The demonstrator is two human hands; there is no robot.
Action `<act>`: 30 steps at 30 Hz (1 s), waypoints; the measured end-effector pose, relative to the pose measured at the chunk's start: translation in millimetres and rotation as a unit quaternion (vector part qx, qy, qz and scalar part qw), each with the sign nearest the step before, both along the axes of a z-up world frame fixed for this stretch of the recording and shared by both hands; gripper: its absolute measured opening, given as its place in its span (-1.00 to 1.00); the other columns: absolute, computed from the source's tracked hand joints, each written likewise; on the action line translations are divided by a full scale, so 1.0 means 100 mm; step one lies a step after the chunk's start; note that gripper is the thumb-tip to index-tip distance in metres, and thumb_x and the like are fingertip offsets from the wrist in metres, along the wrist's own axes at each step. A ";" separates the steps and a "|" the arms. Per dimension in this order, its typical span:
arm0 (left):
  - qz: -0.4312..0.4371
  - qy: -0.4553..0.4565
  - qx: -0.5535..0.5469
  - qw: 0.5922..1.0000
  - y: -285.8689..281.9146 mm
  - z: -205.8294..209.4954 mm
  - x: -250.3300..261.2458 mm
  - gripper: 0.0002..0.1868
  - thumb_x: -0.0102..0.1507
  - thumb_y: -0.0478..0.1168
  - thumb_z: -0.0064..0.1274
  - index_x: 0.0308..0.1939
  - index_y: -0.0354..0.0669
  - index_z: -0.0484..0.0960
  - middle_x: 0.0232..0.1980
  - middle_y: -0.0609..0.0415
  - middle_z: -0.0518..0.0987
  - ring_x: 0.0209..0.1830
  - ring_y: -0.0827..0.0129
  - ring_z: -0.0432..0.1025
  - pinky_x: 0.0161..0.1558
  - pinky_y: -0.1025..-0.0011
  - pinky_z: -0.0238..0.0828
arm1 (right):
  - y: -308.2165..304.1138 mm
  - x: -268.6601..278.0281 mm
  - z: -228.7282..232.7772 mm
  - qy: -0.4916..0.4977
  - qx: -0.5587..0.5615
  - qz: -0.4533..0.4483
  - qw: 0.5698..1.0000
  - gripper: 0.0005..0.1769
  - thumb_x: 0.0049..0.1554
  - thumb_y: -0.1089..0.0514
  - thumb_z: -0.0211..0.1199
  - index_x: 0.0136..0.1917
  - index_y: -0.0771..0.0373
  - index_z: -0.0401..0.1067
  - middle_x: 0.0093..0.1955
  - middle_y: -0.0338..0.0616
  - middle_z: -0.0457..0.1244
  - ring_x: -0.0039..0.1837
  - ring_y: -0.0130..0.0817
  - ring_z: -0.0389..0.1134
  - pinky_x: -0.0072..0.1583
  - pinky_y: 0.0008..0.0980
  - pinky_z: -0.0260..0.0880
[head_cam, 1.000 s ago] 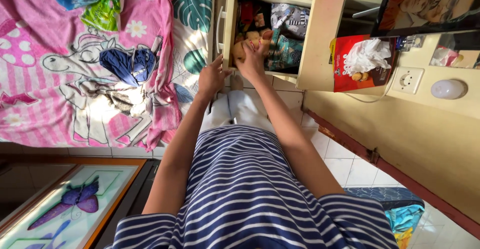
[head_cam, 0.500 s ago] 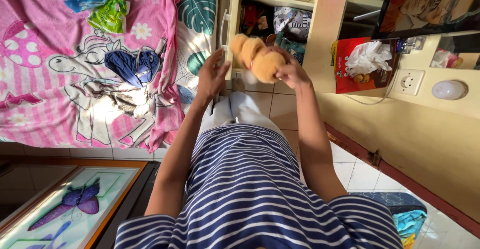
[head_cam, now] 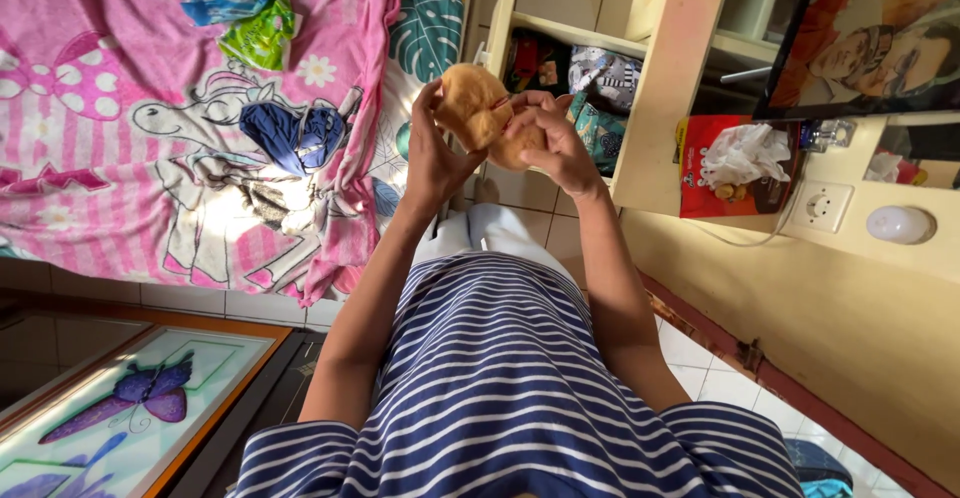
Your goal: Organizing various personal items including jewelry, cosmetics, and small toys into a shelf unit and desk drawers.
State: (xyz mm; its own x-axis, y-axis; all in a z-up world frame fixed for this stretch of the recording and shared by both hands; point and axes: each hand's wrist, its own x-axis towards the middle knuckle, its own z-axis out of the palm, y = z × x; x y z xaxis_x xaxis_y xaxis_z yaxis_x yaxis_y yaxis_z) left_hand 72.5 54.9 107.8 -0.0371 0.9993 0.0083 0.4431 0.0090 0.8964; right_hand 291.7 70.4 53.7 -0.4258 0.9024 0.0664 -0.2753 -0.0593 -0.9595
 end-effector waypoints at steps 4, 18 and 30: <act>0.018 0.125 0.033 0.991 -0.02 0.01 -0.11 0.04 -0.06 -0.15 0.52 0.36 -0.33 0.23 0.24 -0.28 0.39 0.25 -0.06 0.36 0.27 0.10 0.40 | 0.06 -0.21 0.45 -0.228 0.129 -0.032 0.965 -0.49 -0.12 0.26 0.39 0.13 0.16 0.39 0.42 -0.04 0.08 0.50 -0.06 0.07 0.51 -0.10 -0.05; 0.068 -0.022 -0.015 0.997 0.13 -0.04 -0.01 -0.57 0.36 -0.16 0.18 0.12 -0.34 0.36 -0.05 -0.14 0.61 -0.06 0.29 0.52 0.02 0.34 0.49 | -0.21 -0.61 0.22 -0.355 0.184 -0.225 0.888 -0.31 0.08 0.49 0.22 0.45 0.12 0.33 0.40 0.02 0.12 0.47 -0.02 0.20 0.50 -0.02 0.24; 0.016 -0.087 -0.041 0.995 0.27 -0.26 0.33 -0.54 0.35 -0.16 0.20 0.10 -0.35 0.29 -0.04 -0.11 0.54 -0.07 0.30 0.49 -0.02 0.36 0.46 | -0.03 -0.24 0.21 -0.395 0.182 -0.287 0.853 -0.30 -0.07 0.38 0.44 0.32 0.29 0.28 0.34 0.14 0.13 0.38 0.22 0.20 0.33 -0.02 0.33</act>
